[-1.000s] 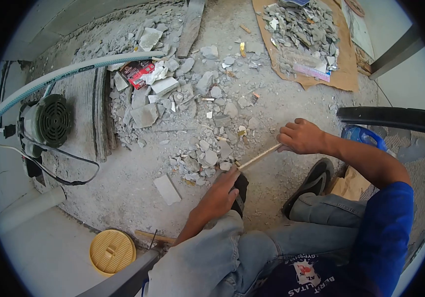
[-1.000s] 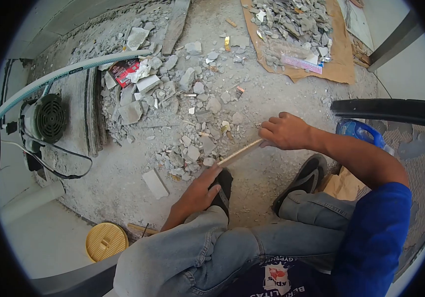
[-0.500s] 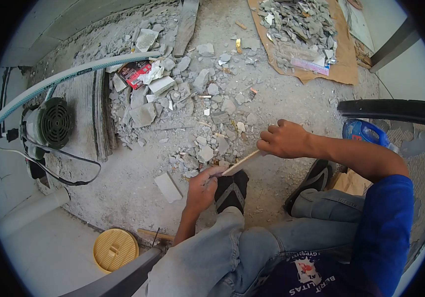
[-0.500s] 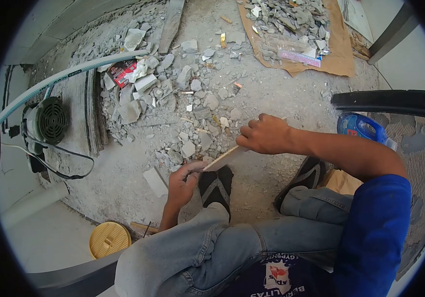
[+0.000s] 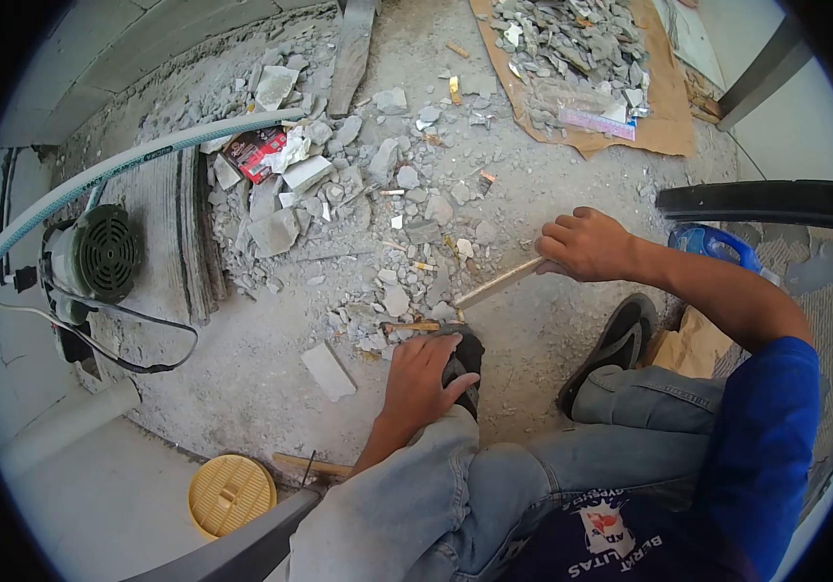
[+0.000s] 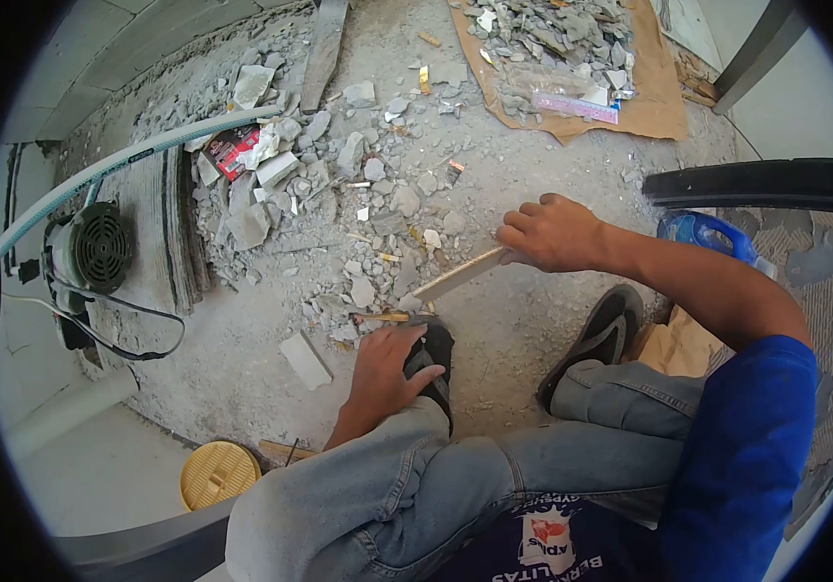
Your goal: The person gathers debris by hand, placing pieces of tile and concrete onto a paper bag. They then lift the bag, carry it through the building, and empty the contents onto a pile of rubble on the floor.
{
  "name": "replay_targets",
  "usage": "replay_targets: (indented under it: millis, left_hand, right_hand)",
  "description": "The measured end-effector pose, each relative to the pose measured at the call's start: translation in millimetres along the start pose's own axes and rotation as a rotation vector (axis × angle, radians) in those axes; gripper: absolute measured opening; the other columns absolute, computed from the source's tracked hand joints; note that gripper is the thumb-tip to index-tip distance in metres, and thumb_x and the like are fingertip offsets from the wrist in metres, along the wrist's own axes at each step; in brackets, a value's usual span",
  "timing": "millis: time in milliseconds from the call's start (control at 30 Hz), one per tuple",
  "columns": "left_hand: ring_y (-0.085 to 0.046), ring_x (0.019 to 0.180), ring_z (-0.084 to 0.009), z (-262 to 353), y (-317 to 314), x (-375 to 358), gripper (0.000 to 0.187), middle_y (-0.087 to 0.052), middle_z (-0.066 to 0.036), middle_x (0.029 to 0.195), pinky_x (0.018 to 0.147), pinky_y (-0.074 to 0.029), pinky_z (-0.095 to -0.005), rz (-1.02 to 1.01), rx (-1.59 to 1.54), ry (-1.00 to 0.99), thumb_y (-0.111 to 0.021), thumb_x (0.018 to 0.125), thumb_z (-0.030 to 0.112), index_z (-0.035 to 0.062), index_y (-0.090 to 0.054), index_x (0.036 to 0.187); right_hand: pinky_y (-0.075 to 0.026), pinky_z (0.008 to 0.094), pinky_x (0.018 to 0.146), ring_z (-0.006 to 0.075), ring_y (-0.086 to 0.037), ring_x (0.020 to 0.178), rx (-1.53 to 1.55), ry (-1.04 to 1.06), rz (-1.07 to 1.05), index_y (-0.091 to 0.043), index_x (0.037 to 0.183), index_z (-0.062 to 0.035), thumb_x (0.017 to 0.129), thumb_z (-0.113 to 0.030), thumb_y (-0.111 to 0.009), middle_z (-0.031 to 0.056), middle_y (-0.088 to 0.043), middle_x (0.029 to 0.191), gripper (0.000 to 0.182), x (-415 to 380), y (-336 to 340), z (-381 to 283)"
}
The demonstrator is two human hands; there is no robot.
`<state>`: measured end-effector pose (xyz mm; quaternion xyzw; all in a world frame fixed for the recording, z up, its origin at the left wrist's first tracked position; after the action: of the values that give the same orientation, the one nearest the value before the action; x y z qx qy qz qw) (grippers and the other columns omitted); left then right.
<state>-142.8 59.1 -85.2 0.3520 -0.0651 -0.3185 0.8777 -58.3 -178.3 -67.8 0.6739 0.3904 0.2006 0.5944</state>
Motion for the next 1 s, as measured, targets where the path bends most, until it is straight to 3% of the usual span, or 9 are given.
replay_targets:
  millis: [200, 300, 400, 500, 600, 700, 800, 900, 1000]
  left_hand:
    - [-0.052, 0.12, -0.0302, 6, -23, 3, 0.067, -0.065, -0.012, 0.121, 0.102, -0.031, -0.0542, -0.261, 0.202, -0.005, -0.075, 0.083, 0.046, 0.0065, -0.057, 0.134]
    - [-0.052, 0.121, -0.0305, 10, -23, 9, 0.072, -0.064, -0.012, 0.123, 0.101, -0.03, -0.0588, -0.233, 0.278, 0.011, -0.077, 0.083, 0.044, 0.0036, -0.053, 0.137]
    - [-0.051, 0.122, -0.0312, 16, 4, 12, 0.076, -0.064, -0.013, 0.123, 0.102, -0.031, -0.0559, -0.016, 0.206, -0.098, -0.078, 0.082, 0.041, 0.0006, -0.05, 0.139]
    - [-0.05, 0.124, -0.0311, 11, 21, 3, 0.075, -0.062, -0.013, 0.126, 0.104, -0.031, -0.0529, 0.16, 0.134, -0.07, -0.079, 0.081, 0.038, 0.0, -0.05, 0.139]
    - [-0.048, 0.126, -0.0326, -12, -11, -6, 0.074, -0.059, -0.014, 0.13, 0.105, -0.032, -0.0505, -0.104, -0.048, 0.039, -0.08, 0.081, 0.035, 0.0006, -0.049, 0.139]
    - [-0.047, 0.126, -0.034, -7, -23, -4, 0.075, -0.058, -0.014, 0.133, 0.106, -0.031, -0.05, -0.159, 0.062, 0.073, -0.082, 0.079, 0.033, 0.0006, -0.049, 0.138]
    - [-0.047, 0.126, -0.0349, 2, -17, 6, 0.076, -0.057, -0.015, 0.133, 0.107, -0.03, -0.0491, -0.132, 0.082, 0.018, -0.083, 0.078, 0.031, 0.0007, -0.049, 0.138]
    - [-0.047, 0.126, -0.0351, 9, 11, 3, 0.076, -0.056, -0.015, 0.134, 0.108, -0.029, -0.0489, 0.14, 0.171, -0.012, -0.083, 0.078, 0.028, 0.0011, -0.048, 0.139]
    - [-0.047, 0.125, -0.0355, -1, 0, -4, 0.071, -0.056, -0.016, 0.133, 0.106, -0.032, -0.0495, 0.072, 0.026, -0.001, -0.083, 0.078, 0.028, 0.0013, -0.051, 0.136]
  right_hand:
    - [-0.054, 0.0416, 0.069, 0.0256, -0.066, 0.082, 0.04, -0.037, -0.016, -0.055, 0.095, -0.0082, 0.096, -0.041, -0.059, 0.0064, -0.059, 0.086, 0.033, 2, -4, 7]
    - [-0.053, 0.0396, 0.066, 0.0239, -0.064, 0.077, 0.026, -0.018, 0.088, -0.054, 0.092, -0.0094, 0.091, -0.038, -0.066, 0.0049, -0.057, 0.083, 0.032, 4, 5, 7]
    - [-0.055, 0.0426, 0.068, 0.0272, -0.067, 0.083, 0.077, -0.078, 0.029, -0.054, 0.095, -0.0075, 0.094, -0.04, -0.062, 0.0082, -0.06, 0.087, 0.034, 2, 8, 13]
    - [-0.055, 0.0433, 0.067, 0.0281, -0.066, 0.081, 0.092, -0.111, 0.057, -0.054, 0.094, -0.0072, 0.093, -0.04, -0.063, 0.0086, -0.061, 0.087, 0.034, -6, 1, 20]
    - [-0.055, 0.0435, 0.067, 0.0284, -0.067, 0.081, 0.109, -0.073, 0.033, -0.054, 0.094, -0.0073, 0.093, -0.04, -0.063, 0.0086, -0.061, 0.086, 0.034, -11, -5, 14]
    - [-0.055, 0.0434, 0.067, 0.0286, -0.067, 0.08, 0.12, -0.046, -0.007, -0.054, 0.094, -0.0076, 0.093, -0.039, -0.064, 0.0087, -0.061, 0.086, 0.033, -16, -13, 11]
    - [-0.055, 0.0437, 0.068, 0.0288, -0.067, 0.081, 0.143, -0.059, -0.013, -0.054, 0.095, -0.0081, 0.092, -0.039, -0.064, 0.0088, -0.061, 0.087, 0.033, -18, -16, 13]
    - [-0.055, 0.0438, 0.068, 0.029, -0.066, 0.081, 0.146, -0.073, -0.03, -0.054, 0.095, -0.0084, 0.092, -0.04, -0.063, 0.0083, -0.061, 0.088, 0.033, -25, -18, 14]
    - [-0.055, 0.0436, 0.068, 0.0284, -0.067, 0.081, 0.152, -0.006, -0.054, -0.054, 0.095, -0.0089, 0.093, -0.041, -0.061, 0.0076, -0.061, 0.088, 0.034, -38, -28, 6]
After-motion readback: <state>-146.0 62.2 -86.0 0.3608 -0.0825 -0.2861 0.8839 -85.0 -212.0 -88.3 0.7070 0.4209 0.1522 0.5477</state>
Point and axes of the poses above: each hand's wrist, its own x-axis towards the middle knuckle, its own y-axis out of the back of the hand, z = x × y, the point moved 8 cm from there along x, towards the middle knuckle
